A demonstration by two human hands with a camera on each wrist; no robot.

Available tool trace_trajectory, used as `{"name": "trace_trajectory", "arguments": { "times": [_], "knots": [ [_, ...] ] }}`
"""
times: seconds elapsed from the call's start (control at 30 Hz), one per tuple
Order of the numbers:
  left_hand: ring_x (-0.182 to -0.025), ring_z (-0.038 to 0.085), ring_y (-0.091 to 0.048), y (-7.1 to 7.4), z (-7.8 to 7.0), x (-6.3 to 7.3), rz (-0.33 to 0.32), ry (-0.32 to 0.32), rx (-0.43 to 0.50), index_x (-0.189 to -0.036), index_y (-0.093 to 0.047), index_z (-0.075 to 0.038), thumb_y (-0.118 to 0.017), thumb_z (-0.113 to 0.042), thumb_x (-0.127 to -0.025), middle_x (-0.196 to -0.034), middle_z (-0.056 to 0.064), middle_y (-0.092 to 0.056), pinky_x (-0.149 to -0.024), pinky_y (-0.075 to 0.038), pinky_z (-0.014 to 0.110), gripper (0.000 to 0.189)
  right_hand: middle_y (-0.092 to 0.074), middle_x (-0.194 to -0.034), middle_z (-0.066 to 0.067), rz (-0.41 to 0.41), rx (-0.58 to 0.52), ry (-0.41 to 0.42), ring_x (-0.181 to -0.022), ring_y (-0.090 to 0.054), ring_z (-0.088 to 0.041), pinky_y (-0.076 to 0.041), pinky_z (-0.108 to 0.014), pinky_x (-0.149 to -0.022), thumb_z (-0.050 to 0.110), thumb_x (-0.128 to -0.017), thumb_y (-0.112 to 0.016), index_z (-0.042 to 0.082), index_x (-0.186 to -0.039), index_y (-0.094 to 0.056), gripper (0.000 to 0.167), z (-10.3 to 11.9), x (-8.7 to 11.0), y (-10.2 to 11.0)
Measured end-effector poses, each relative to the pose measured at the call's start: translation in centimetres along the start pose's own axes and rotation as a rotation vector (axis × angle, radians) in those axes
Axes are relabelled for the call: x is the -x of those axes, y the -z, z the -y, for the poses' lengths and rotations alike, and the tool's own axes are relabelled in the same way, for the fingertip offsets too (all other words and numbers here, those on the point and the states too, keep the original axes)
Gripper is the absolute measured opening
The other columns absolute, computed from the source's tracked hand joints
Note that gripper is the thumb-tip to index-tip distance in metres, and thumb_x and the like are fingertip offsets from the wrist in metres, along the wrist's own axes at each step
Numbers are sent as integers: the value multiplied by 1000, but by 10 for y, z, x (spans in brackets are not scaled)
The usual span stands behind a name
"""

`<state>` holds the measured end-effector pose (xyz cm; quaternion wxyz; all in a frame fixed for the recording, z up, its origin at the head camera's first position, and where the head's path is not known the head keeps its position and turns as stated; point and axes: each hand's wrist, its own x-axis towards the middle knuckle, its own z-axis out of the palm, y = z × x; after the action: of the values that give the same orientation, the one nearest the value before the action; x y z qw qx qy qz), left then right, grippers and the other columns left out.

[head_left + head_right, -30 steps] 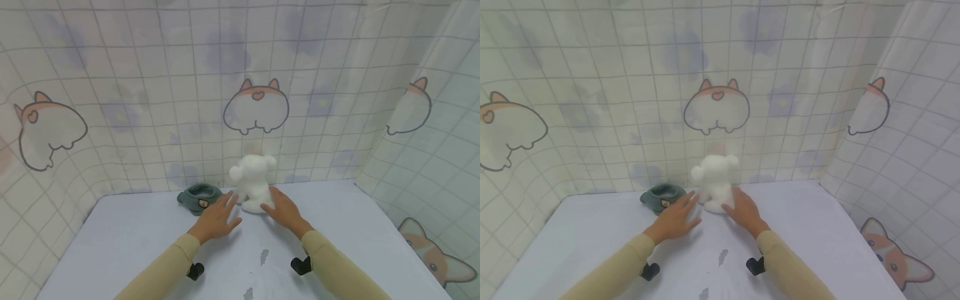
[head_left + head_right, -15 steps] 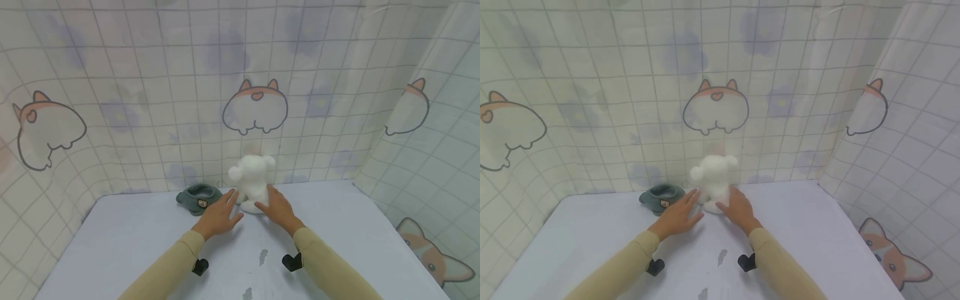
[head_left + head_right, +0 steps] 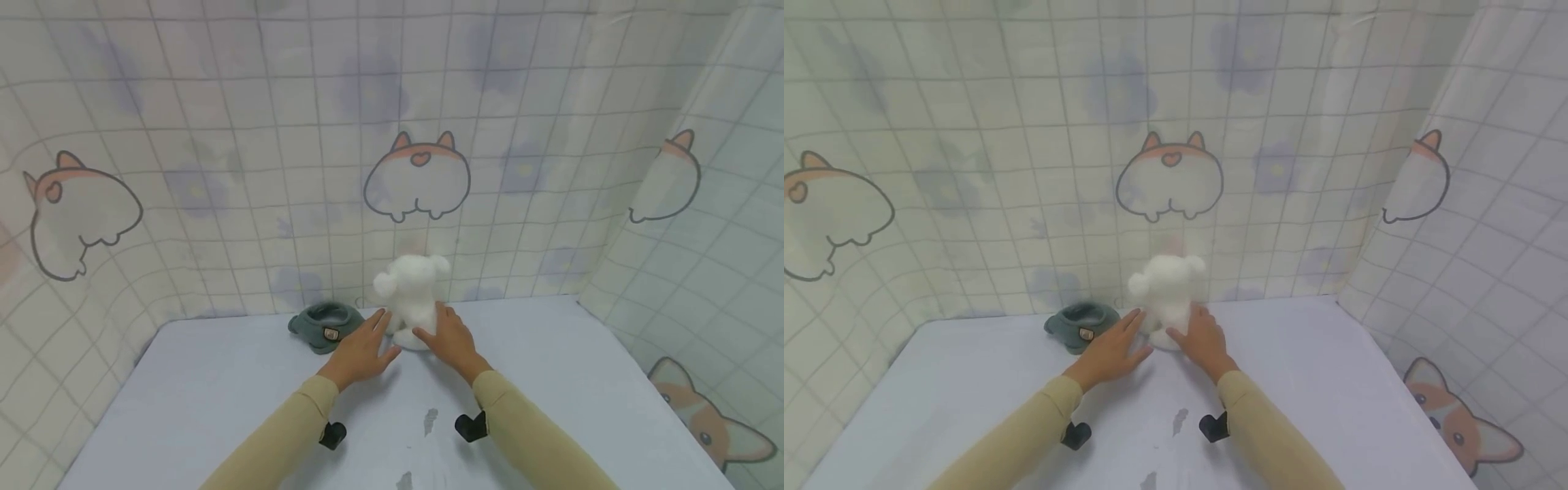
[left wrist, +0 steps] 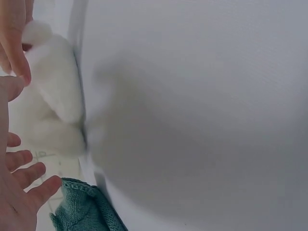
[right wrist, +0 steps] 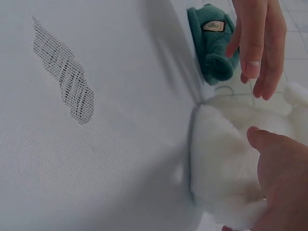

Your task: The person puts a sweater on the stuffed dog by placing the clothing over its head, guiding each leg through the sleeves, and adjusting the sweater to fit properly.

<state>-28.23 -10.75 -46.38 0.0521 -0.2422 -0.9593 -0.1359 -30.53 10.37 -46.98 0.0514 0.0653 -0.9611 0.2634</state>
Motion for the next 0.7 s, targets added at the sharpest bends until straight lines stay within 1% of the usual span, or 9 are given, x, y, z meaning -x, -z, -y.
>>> {"name": "trace_trajectory", "arguments": {
  "times": [0.3, 0.47, 0.6, 0.7],
  "knots": [
    [-141, 31, -37, 0, -4, 0, 20, 21, 32, -153, -25, -6, -49, -50, -96, -157, 15, -29, -109, -41, 44, 75, -48, -137, -25, -6, 18, -12, -121, -52, -40, -46, -52, -98, 45, -92, -61, -3, -146, -32, 77, 2, -1, -1],
    [-143, 31, -35, -2, -3, -3, 45, 49, 35, -154, -22, -7, -47, -51, -97, -159, 15, -26, -109, -40, 44, 76, -48, -137, -25, 1, 24, -16, -122, -52, -40, -46, -51, -98, 46, -92, -61, -3, -146, -31, 79, 4, -2, -1],
    [-143, 32, -34, -3, -3, -7, 69, 76, 64, -154, -18, -7, -44, -52, -98, -159, 16, -23, -111, -39, 46, 77, -48, -138, -25, 3, 28, -28, -122, -52, -40, -46, -51, -98, 48, -90, -63, -3, -146, -31, 82, 3, -4, -3],
    [-142, 33, -34, -4, -4, -10, 81, 97, 99, -155, -17, -8, -44, -52, -98, -160, 16, -23, -111, -38, 47, 77, -49, -136, -24, -3, 9, -37, -120, -54, -39, -47, -51, -97, 44, -90, -64, -3, -145, -33, 79, 2, -6, -5]
  ]
}}
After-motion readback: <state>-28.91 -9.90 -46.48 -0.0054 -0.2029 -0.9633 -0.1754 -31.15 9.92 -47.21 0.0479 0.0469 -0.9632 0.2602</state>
